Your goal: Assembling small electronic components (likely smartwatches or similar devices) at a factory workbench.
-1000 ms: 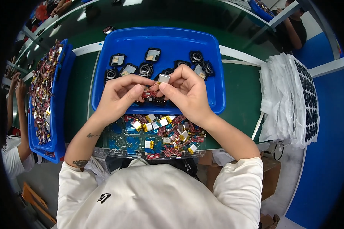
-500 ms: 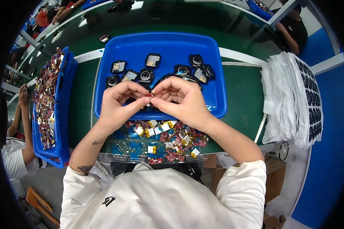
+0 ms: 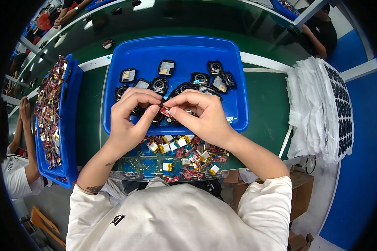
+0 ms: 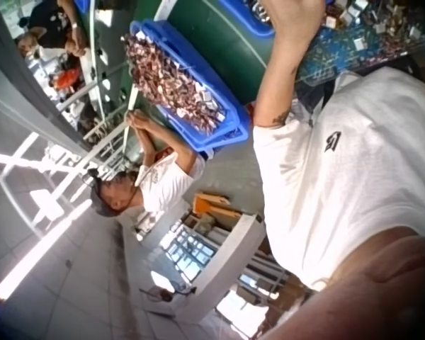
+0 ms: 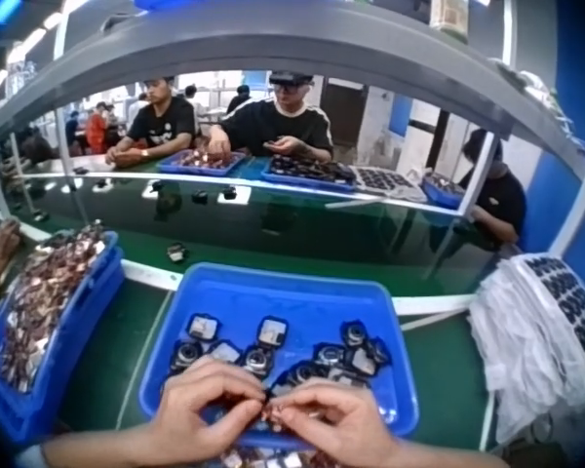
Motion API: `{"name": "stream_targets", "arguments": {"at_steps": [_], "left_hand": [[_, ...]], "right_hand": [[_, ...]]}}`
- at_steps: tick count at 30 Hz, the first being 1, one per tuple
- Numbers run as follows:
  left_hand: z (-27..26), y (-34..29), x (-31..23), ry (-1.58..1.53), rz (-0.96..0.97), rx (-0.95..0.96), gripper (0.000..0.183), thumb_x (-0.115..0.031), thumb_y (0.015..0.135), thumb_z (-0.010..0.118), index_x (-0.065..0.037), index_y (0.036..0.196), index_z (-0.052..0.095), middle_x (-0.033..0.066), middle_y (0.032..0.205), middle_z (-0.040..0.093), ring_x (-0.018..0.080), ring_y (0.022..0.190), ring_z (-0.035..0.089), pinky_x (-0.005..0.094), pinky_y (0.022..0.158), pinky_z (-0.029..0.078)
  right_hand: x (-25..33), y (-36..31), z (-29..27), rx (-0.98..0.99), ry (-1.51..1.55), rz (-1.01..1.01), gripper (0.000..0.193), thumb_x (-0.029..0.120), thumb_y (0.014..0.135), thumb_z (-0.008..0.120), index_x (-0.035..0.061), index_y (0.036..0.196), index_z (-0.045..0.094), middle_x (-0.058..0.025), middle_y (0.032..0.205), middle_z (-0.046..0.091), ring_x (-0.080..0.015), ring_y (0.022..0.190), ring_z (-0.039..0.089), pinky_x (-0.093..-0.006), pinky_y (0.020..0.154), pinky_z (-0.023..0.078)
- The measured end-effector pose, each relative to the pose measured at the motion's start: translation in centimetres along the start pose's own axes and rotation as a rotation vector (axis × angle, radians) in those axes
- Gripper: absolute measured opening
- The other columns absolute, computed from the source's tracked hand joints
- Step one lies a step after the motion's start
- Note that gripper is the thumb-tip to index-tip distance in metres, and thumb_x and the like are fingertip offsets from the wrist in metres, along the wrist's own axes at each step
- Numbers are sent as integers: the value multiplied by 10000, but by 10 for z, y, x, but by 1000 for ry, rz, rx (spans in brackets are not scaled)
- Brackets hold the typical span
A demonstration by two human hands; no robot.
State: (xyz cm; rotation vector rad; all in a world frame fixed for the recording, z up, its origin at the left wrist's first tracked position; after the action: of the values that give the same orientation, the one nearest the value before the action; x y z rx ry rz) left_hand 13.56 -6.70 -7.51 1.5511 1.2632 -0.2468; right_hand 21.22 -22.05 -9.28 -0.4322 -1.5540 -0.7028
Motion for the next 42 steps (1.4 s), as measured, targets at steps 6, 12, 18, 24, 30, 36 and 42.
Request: {"name": "stream_targets", "arguments": {"at_steps": [6, 12, 18, 24, 30, 36, 42], "left_hand": [[0, -1, -15, 120, 198, 88, 255, 18, 641, 712, -74, 877, 691, 95, 1015, 627, 259, 912, 574, 352, 778, 450], [-2, -1, -9, 24, 160, 91, 193, -1, 636, 763, -56, 805, 687, 71, 896, 627, 212, 788, 564, 306, 657, 470], [3, -1, -1, -145, 65, 147, 118, 18, 677, 726, -15, 760, 648, 80, 810, 667, 189, 742, 637, 284, 683, 489], [8, -10, 7, -335, -102, 134, 198, 28, 689, 685, -11, 879, 644, 52, 803, 671, 134, 749, 635, 253, 686, 503], [7, -3, -3, -172, -97, 234, 359, -8, 691, 750, -25, 1035, 649, 40, 748, 636, 125, 690, 581, 253, 624, 472], [5, -6, 0, -133, -82, 157, 153, -7, 705, 744, -2, 845, 682, 79, 736, 636, 176, 661, 584, 279, 591, 455], [5, -3, -3, -154, -58, 163, 82, -19, 750, 698, 0, 824, 665, 88, 727, 627, 189, 677, 581, 287, 597, 444]], "right_hand": [[-5, 2, -6, 94, 229, 107, 248, 7, 877, 600, -39, 1120, 577, -84, 991, 629, -99, 861, 598, -233, 787, 487], [12, 1, 0, 18, -188, -246, 107, 47, 867, 629, 2, 925, 706, -90, 965, 619, -161, 903, 592, -293, 747, 489], [0, 0, -7, -46, 140, -101, 88, 15, 849, 650, -32, 921, 667, -85, 919, 631, -119, 843, 597, -234, 725, 491], [2, 0, -6, -77, 236, 68, 110, -2, 877, 596, -42, 963, 653, -115, 961, 634, -125, 860, 610, -239, 740, 509], [-1, 0, -7, -49, 125, -28, 179, 6, 883, 617, -36, 1055, 643, -89, 975, 623, -114, 884, 607, -231, 758, 517], [1, -1, -5, -51, 108, -76, 84, 26, 874, 650, -36, 904, 602, -57, 898, 596, -84, 817, 578, -223, 711, 496], [-1, -2, -10, 18, 138, -57, 116, 80, 891, 647, -23, 876, 596, -38, 853, 596, -72, 789, 562, -212, 684, 467]]}}
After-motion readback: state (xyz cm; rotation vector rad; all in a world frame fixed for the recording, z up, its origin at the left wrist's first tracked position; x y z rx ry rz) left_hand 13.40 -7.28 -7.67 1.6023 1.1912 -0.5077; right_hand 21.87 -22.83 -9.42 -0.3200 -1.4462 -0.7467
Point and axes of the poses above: each hand's wrist, its own y-axis towards the middle knuckle, its own z-axis out of the palm, x = y × z, the point moved 4 cm from there along y, towards the middle knuckle
